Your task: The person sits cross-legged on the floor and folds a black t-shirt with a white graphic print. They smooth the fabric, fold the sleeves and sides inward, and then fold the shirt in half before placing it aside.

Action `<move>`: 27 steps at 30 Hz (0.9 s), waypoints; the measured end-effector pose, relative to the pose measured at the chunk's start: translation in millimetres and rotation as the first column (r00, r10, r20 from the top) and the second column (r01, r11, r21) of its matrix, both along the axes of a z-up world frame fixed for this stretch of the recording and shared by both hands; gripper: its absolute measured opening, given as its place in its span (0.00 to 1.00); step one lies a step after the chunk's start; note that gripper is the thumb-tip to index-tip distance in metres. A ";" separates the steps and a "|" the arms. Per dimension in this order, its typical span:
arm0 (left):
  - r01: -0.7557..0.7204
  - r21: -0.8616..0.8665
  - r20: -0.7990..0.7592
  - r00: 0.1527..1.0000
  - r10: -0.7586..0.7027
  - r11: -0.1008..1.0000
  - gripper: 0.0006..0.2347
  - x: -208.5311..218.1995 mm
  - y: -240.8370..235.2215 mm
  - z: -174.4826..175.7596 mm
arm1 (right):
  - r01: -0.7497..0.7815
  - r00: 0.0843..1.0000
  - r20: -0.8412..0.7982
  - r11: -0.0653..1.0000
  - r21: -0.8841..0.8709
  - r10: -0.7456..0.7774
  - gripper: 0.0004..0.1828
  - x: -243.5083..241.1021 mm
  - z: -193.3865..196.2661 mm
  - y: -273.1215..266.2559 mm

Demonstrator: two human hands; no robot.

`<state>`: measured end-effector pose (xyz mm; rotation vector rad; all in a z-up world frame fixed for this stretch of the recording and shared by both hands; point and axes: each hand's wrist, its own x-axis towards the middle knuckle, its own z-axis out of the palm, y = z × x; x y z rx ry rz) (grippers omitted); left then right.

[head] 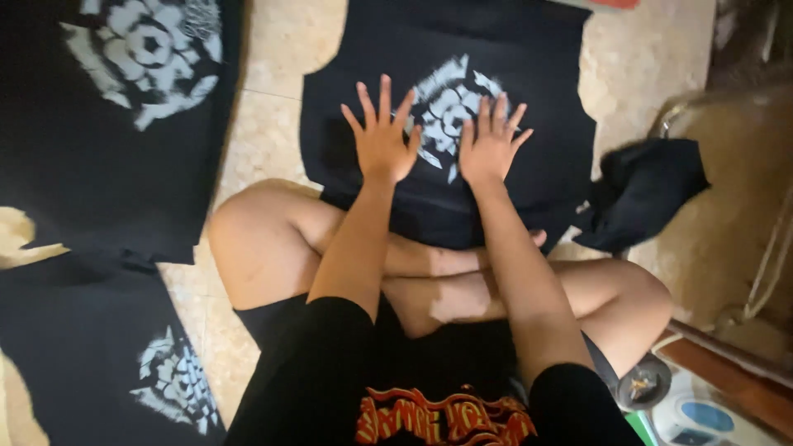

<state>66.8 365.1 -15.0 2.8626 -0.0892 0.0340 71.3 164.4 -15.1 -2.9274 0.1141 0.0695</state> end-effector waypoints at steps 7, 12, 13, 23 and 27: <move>-0.057 0.018 0.161 0.985 0.053 0.998 0.24 6.3 -5.8 -22.5 | -0.368 0.928 0.071 0.928 0.050 0.365 0.27 17.3 -16.0 37.0; -0.108 0.023 0.212 0.972 0.101 0.994 0.23 7.9 -10.1 -40.7 | -0.205 0.952 0.200 0.969 -0.136 0.230 0.26 33.8 -24.3 32.0; -0.107 0.023 0.209 0.973 0.100 0.994 0.23 6.0 -11.0 -38.8 | -0.205 0.953 0.197 0.969 -0.135 0.229 0.26 30.8 -13.9 36.5; -0.129 0.053 0.315 0.943 0.106 0.990 0.24 7.1 -9.7 -38.7 | -0.208 0.978 -0.053 0.970 -0.123 0.203 0.31 50.2 3.1 56.6; -0.134 0.015 0.285 0.951 0.124 0.991 0.25 7.6 -9.5 -36.9 | 0.201 0.962 -0.173 0.976 -0.083 -0.212 0.34 72.2 -4.8 25.4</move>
